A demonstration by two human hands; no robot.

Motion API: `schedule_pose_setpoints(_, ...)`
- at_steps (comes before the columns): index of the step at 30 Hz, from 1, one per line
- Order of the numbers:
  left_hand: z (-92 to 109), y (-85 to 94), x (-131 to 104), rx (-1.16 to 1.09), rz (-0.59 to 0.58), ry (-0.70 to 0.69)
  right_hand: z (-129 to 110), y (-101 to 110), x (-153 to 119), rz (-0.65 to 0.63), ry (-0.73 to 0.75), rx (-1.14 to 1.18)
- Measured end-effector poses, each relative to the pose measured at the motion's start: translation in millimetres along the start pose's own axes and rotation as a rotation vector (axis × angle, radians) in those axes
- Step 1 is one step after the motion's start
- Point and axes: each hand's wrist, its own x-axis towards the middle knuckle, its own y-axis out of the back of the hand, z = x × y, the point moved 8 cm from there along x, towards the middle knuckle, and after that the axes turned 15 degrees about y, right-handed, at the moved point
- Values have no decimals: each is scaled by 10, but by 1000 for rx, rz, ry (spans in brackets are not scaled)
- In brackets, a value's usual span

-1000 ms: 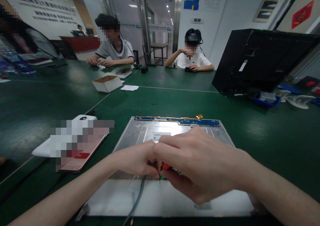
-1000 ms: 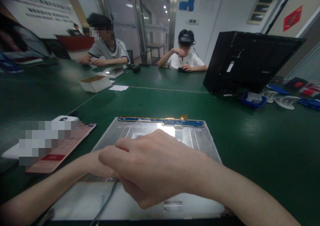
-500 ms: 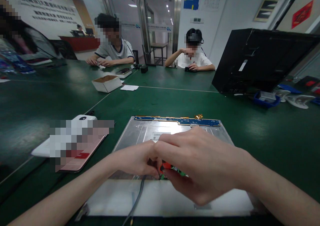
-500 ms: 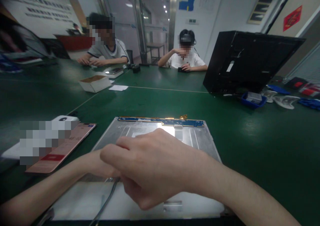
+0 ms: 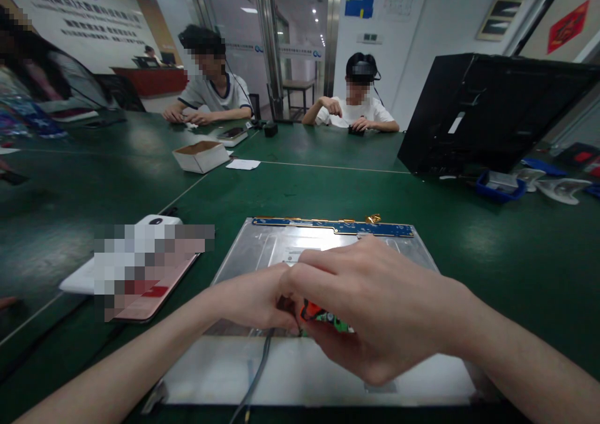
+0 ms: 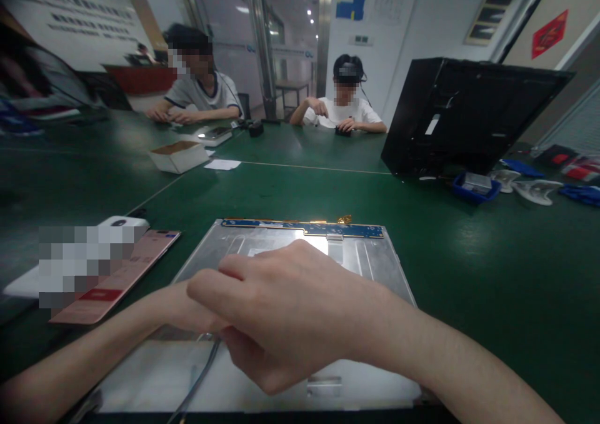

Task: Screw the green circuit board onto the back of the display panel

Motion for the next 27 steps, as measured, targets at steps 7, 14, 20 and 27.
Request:
schedule_pose_setpoints(7,31,5,-15,-93,-24,22,3,-4,9,6,-17,-51)
schedule_pose_setpoints(14,46,6,-34,-74,-14,27,12,-6,12,-4,-15,-28)
schedule_pose_setpoints(20,91,24,-34,-113,-36,25,-30,-1,-4,-11,8,5)
schedule_pose_setpoints(27,91,28,-63,-14,27,21,5,-3,15,6,-4,-76)
